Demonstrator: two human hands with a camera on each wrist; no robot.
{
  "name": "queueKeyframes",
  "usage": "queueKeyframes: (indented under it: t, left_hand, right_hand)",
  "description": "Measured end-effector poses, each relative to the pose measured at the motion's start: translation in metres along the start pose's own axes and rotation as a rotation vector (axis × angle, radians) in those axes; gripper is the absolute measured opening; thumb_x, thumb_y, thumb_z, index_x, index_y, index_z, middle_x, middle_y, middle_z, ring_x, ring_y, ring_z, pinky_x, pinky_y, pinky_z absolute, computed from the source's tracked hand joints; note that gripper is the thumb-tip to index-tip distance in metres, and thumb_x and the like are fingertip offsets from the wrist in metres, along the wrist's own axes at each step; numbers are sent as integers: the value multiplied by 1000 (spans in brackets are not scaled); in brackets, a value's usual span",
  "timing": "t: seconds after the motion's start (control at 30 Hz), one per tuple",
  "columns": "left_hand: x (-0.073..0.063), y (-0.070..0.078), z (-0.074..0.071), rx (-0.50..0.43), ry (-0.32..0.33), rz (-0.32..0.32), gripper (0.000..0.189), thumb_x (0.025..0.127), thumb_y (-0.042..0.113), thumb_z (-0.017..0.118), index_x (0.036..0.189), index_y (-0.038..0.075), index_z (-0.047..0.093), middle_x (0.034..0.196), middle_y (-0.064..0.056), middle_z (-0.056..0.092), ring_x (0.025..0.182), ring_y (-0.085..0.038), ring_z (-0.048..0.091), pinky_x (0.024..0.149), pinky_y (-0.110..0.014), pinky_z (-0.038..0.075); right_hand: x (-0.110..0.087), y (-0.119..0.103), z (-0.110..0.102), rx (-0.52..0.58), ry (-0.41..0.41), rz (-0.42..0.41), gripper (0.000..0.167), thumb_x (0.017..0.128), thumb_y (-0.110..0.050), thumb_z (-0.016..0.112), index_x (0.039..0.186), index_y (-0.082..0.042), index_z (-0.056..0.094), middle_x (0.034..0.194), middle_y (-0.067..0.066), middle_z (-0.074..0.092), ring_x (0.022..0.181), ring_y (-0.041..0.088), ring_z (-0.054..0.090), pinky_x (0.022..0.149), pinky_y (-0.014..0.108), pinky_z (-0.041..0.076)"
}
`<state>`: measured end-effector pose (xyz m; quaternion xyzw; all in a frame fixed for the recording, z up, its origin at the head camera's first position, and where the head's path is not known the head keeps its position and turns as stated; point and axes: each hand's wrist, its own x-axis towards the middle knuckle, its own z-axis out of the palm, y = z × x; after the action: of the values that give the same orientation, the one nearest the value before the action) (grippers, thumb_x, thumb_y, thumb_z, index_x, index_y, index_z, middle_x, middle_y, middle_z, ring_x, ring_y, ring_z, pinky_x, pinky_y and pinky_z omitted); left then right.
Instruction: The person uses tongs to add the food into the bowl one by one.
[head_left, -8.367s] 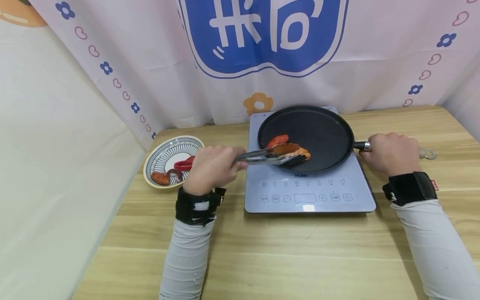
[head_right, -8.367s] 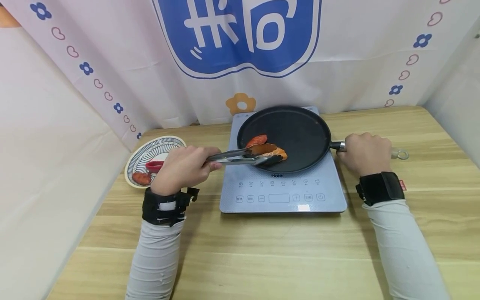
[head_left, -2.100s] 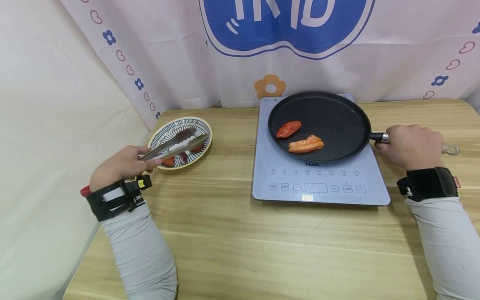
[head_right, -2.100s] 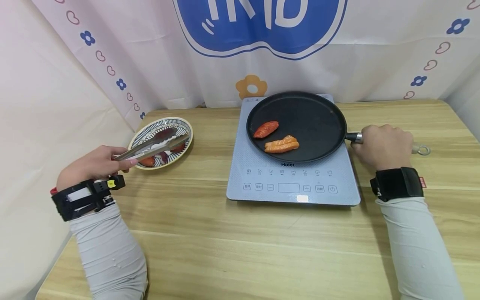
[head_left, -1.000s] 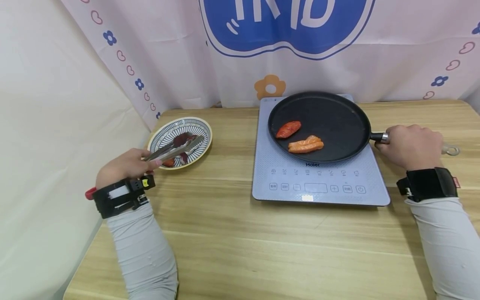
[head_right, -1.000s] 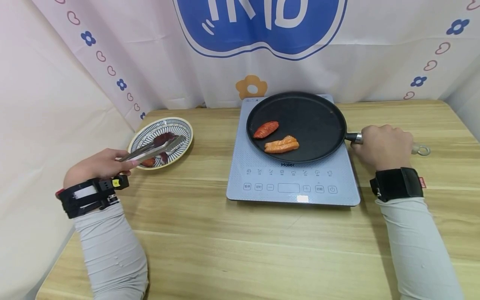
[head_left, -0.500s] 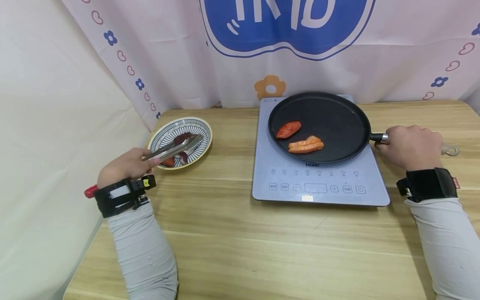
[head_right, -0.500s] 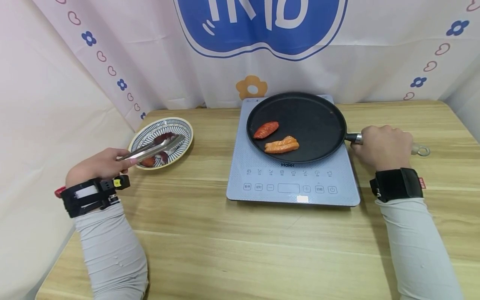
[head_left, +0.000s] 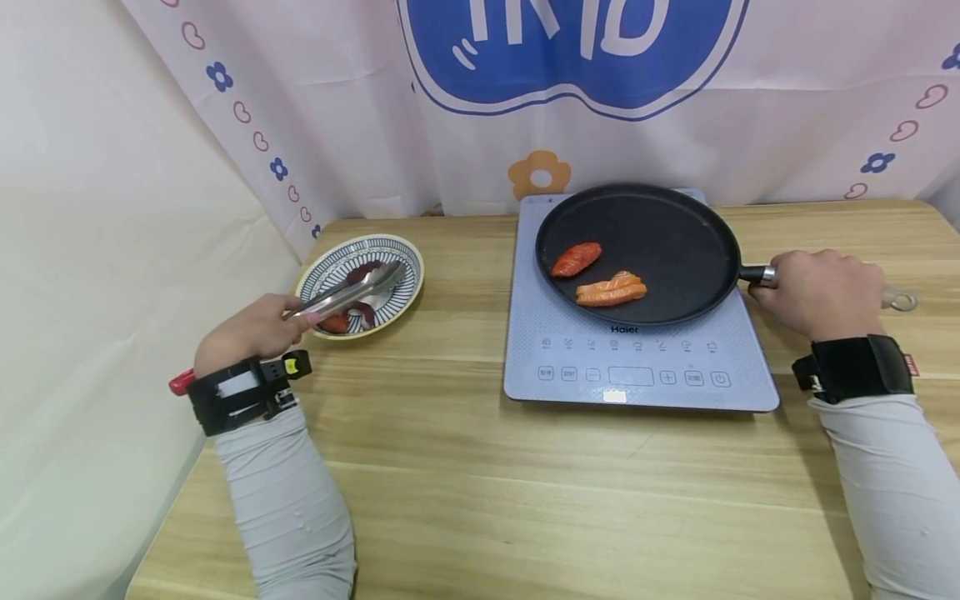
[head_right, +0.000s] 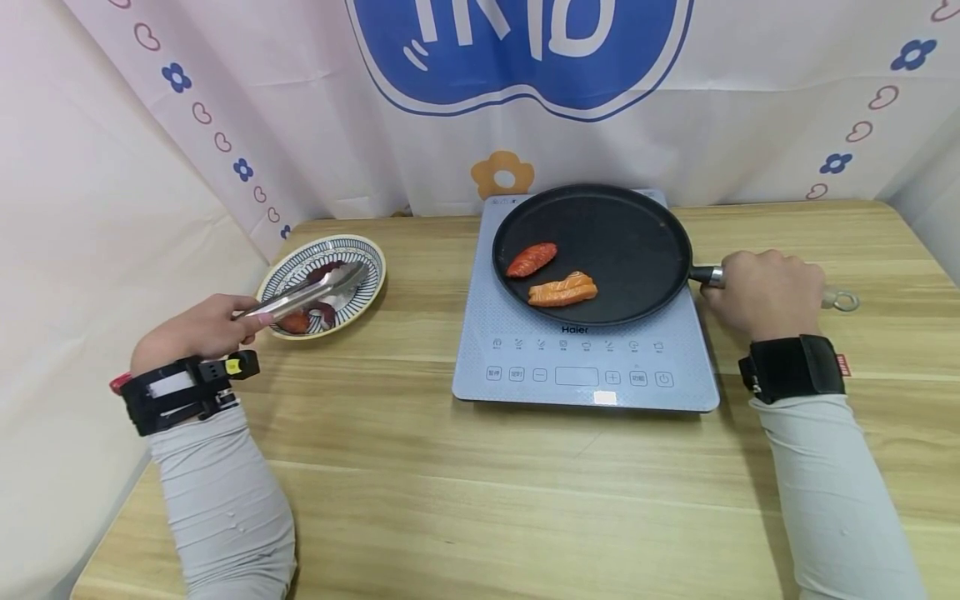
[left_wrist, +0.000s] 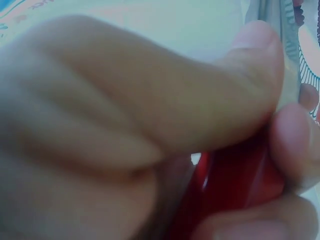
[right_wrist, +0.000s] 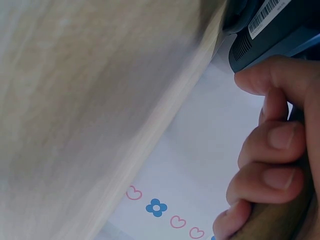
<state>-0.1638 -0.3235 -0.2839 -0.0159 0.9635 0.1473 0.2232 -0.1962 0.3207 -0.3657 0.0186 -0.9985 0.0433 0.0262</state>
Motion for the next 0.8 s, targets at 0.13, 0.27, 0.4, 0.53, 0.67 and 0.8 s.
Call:
queueKeyframes:
  t: [0.13, 0.27, 0.4, 0.53, 0.67, 0.8]
  left_hand:
    - [0, 0, 0, 15, 8, 26, 55, 113, 29, 45, 148, -13, 46, 106, -24, 64, 97, -35, 59, 79, -38, 46]
    - [0, 0, 0, 7, 18, 49, 53, 113, 28, 44, 147, -14, 47, 98, -19, 63, 92, -32, 59, 75, -35, 45]
    - [0, 1, 0, 7, 33, 67, 52, 114, 28, 43, 147, -13, 48, 101, -21, 63, 94, -33, 58, 77, -36, 44]
    - [-1, 1, -1, 4, 36, 80, 53, 115, 29, 42, 148, -12, 48, 94, -15, 62, 88, -29, 57, 75, -35, 43]
    - [-1, 2, -1, 9, 42, 81, 54, 115, 31, 41, 148, -10, 48, 96, -16, 63, 89, -29, 58, 75, -36, 44]
    - [-1, 3, -1, 21, 50, 84, 53, 115, 32, 41, 148, -10, 48, 101, -20, 64, 92, -32, 59, 77, -38, 45]
  right_hand:
    - [0, 0, 0, -1, 0, 0, 37, 96, -32, 69, 69, -8, 61, 59, 7, 49, 58, 33, 49, 53, 48, 38]
    - [-1, 0, 0, -3, 5, -3, 37, 95, -32, 69, 69, -7, 61, 58, 7, 49, 58, 33, 49, 53, 48, 38]
    - [-1, 0, 0, -5, 8, -5, 37, 95, -32, 69, 69, -8, 61, 58, 7, 49, 57, 33, 49, 52, 48, 38]
    - [-1, 0, 0, -2, 6, -4, 38, 96, -32, 69, 68, -8, 61, 58, 7, 49, 58, 34, 49, 52, 49, 38]
    - [0, 1, 0, 3, 0, 1, 37, 96, -33, 69, 69, -8, 61, 59, 7, 50, 59, 34, 49, 53, 49, 38]
    - [0, 1, 1, 3, 3, 2, 38, 96, -33, 69, 69, -8, 61, 59, 7, 49, 59, 34, 49, 53, 48, 38]
